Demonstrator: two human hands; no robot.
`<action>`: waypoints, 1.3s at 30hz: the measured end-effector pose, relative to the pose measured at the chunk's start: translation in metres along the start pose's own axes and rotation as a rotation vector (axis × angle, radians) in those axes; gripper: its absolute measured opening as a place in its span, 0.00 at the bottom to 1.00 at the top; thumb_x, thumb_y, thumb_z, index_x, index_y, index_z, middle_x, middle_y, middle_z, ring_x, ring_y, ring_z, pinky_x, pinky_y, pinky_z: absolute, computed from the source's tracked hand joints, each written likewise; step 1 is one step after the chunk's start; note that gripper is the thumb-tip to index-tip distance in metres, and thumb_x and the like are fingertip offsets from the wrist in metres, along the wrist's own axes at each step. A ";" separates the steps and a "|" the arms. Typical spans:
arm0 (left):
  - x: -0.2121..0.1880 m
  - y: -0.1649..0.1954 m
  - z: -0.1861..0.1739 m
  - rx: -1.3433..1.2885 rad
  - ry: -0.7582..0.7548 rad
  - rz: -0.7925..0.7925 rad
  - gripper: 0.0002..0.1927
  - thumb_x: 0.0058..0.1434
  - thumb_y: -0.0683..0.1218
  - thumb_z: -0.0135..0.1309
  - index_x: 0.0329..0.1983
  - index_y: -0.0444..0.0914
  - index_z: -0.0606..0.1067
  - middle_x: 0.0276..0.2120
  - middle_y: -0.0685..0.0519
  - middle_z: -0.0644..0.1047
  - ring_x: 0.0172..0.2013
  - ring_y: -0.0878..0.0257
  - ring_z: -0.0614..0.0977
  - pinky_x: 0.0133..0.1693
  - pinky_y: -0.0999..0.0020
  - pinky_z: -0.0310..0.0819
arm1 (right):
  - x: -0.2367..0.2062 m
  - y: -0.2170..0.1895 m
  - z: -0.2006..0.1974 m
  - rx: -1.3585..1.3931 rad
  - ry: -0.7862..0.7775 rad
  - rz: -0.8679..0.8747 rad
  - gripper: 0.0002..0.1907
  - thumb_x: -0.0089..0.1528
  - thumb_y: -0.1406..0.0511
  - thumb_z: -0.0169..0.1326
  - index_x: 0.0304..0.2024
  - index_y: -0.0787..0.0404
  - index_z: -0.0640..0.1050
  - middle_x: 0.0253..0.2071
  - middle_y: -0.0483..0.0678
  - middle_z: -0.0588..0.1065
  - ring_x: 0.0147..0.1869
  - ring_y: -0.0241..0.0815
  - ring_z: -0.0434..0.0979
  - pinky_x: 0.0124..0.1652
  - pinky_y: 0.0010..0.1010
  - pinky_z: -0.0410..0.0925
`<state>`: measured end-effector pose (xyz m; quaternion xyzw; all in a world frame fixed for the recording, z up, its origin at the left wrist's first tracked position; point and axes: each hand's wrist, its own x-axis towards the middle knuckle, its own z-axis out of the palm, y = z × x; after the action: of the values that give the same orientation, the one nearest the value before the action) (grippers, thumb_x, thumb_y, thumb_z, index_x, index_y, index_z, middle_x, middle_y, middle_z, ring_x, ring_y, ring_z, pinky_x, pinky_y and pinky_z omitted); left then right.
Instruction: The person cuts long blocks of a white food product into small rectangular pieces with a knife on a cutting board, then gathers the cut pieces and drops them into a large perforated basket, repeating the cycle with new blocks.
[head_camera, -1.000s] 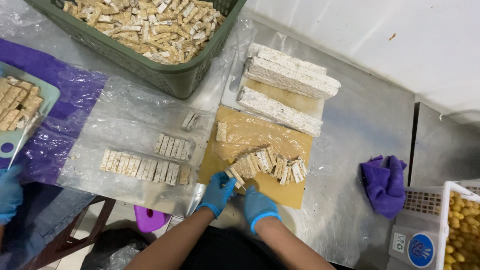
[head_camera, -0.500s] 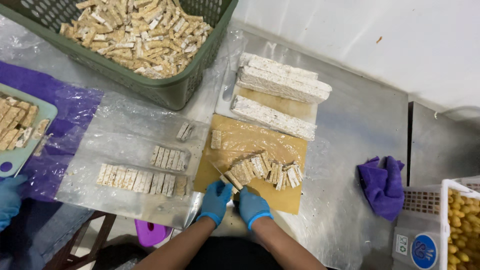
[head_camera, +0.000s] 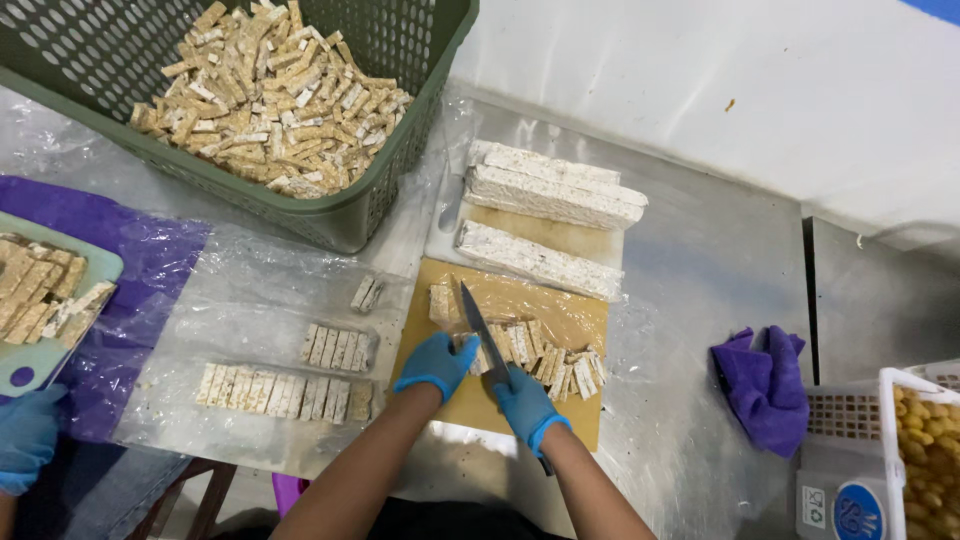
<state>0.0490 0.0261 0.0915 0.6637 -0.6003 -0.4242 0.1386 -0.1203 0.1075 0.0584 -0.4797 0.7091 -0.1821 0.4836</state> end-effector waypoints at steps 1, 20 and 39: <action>0.005 0.003 -0.008 0.056 0.029 -0.022 0.27 0.63 0.65 0.53 0.41 0.37 0.77 0.39 0.39 0.80 0.43 0.41 0.81 0.46 0.46 0.74 | -0.003 0.002 0.000 0.003 0.002 -0.001 0.15 0.66 0.62 0.49 0.53 0.59 0.76 0.34 0.52 0.78 0.33 0.40 0.78 0.37 0.35 0.73; 0.067 -0.007 -0.049 -0.196 0.205 0.131 0.21 0.61 0.55 0.60 0.52 0.40 0.77 0.43 0.45 0.82 0.44 0.51 0.83 0.48 0.58 0.77 | -0.069 0.043 0.039 -0.477 -0.120 -0.087 0.16 0.66 0.56 0.47 0.51 0.57 0.74 0.39 0.63 0.79 0.44 0.66 0.79 0.44 0.54 0.70; -0.053 -0.088 0.031 -0.383 0.211 -0.129 0.18 0.51 0.50 0.70 0.37 0.36 0.77 0.30 0.49 0.82 0.31 0.57 0.84 0.38 0.62 0.79 | -0.069 0.034 0.062 -0.583 -0.103 0.145 0.21 0.67 0.50 0.44 0.50 0.60 0.70 0.42 0.67 0.78 0.49 0.68 0.79 0.48 0.55 0.70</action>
<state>0.0903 0.1057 0.0328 0.7030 -0.4473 -0.4668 0.2964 -0.0792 0.1956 0.0404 -0.5551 0.7383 0.0889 0.3727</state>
